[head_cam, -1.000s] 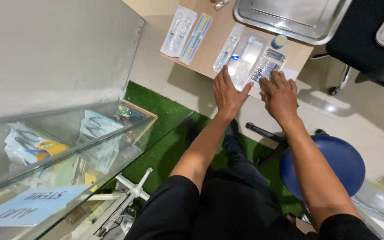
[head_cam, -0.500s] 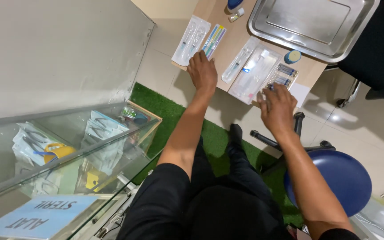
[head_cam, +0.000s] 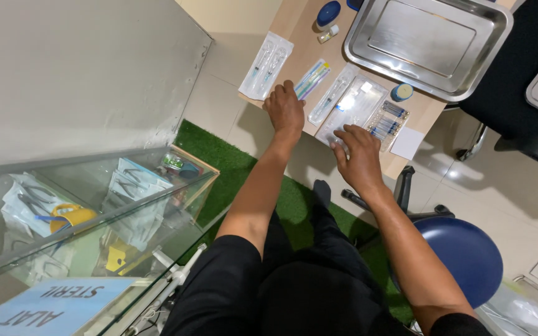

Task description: Checking and organizing various dental materials and tools on a lab bench.

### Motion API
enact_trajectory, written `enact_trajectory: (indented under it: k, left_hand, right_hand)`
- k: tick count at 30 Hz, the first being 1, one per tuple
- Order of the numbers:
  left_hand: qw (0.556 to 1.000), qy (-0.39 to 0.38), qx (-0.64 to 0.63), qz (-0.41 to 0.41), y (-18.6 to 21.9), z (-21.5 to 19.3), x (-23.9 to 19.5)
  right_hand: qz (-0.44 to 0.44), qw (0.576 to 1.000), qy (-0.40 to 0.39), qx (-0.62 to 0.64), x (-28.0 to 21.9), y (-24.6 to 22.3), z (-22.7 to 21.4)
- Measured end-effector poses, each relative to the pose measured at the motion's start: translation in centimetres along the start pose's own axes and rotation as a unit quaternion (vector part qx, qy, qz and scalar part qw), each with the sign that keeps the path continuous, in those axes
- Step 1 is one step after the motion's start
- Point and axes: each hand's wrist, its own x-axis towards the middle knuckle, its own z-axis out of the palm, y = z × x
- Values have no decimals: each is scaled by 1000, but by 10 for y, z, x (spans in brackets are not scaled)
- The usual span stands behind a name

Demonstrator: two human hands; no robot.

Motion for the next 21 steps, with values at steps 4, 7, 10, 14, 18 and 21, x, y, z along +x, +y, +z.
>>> enact_trajectory:
  k: [4,7,10,14,18,21]
  left_hand:
    - [997,26,-77,-11,-13,12,-1]
    - [976,45,-215,-5,5,-36,-23]
    - [912,-84,-393,-88,26,-91,-55]
    - [900,-114,-421,21,25,-156,-90]
    - [883,-125,-443,87,25,-213,-115]
    - [803,-139,-576,64,22,-239,-133]
  right_hand:
    - [22,998,-12,52,-1,-1,-4]
    - [76,985,-12,155,1,1,-4]
    - [167,925,-19,340,13,-3,-18]
    - [185,815,-26,548,24,5,-41]
    - [148,755,-12,639,23,-43,-88]
    - [124,753,7,646,12,-77,-117]
